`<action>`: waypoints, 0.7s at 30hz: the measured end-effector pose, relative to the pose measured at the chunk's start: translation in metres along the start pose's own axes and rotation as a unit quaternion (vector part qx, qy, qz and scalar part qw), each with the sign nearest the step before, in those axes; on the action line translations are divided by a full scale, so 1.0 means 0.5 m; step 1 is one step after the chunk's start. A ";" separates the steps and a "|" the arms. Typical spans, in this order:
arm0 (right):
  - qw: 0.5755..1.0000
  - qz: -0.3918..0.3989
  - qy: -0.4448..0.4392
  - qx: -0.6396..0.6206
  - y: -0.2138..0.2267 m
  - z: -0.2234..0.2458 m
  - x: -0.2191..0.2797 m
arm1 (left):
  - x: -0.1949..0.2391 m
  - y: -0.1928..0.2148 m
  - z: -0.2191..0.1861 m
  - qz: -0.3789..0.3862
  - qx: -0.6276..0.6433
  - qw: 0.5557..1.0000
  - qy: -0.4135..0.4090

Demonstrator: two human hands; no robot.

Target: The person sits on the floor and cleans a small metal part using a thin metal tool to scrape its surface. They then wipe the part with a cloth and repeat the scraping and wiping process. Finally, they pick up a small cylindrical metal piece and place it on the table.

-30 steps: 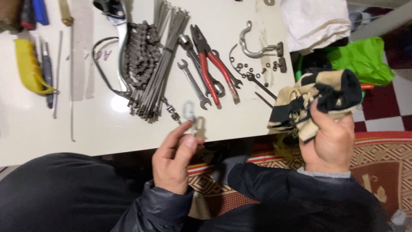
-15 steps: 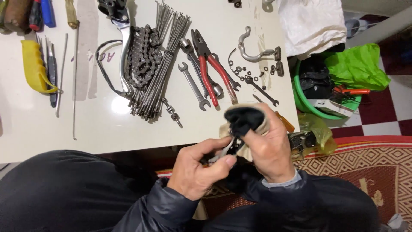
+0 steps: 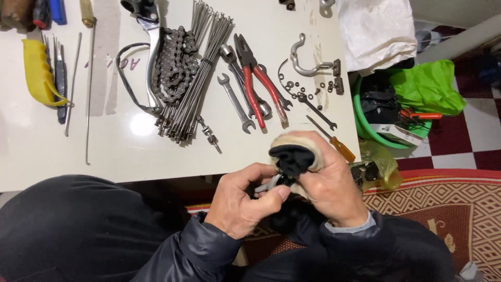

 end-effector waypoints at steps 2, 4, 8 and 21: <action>1.000 0.019 0.002 0.011 0.015 0.003 -0.005 | 0.007 -0.002 -0.004 0.002 -0.012 1.000 -0.013; 0.999 0.037 0.004 0.022 0.017 0.001 -0.009 | 0.008 -0.008 0.000 0.005 -0.024 0.999 -0.026; 0.989 -0.127 -0.011 -0.071 0.006 -0.022 0.000 | 0.005 -0.051 0.021 0.020 0.034 0.999 -0.011; 0.967 0.055 -0.169 -0.180 0.019 -0.052 0.021 | 0.005 0.039 -0.038 -0.027 -0.068 0.996 -0.050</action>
Point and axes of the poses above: each hand's wrist, its own x-axis away from the middle knuckle, its own y-axis out of the back of the hand, z = x × y, the point moved 3 cm from there along -x, towards the middle knuckle, and after that the axes turned 14 degrees about y, right-handed, at the moved point
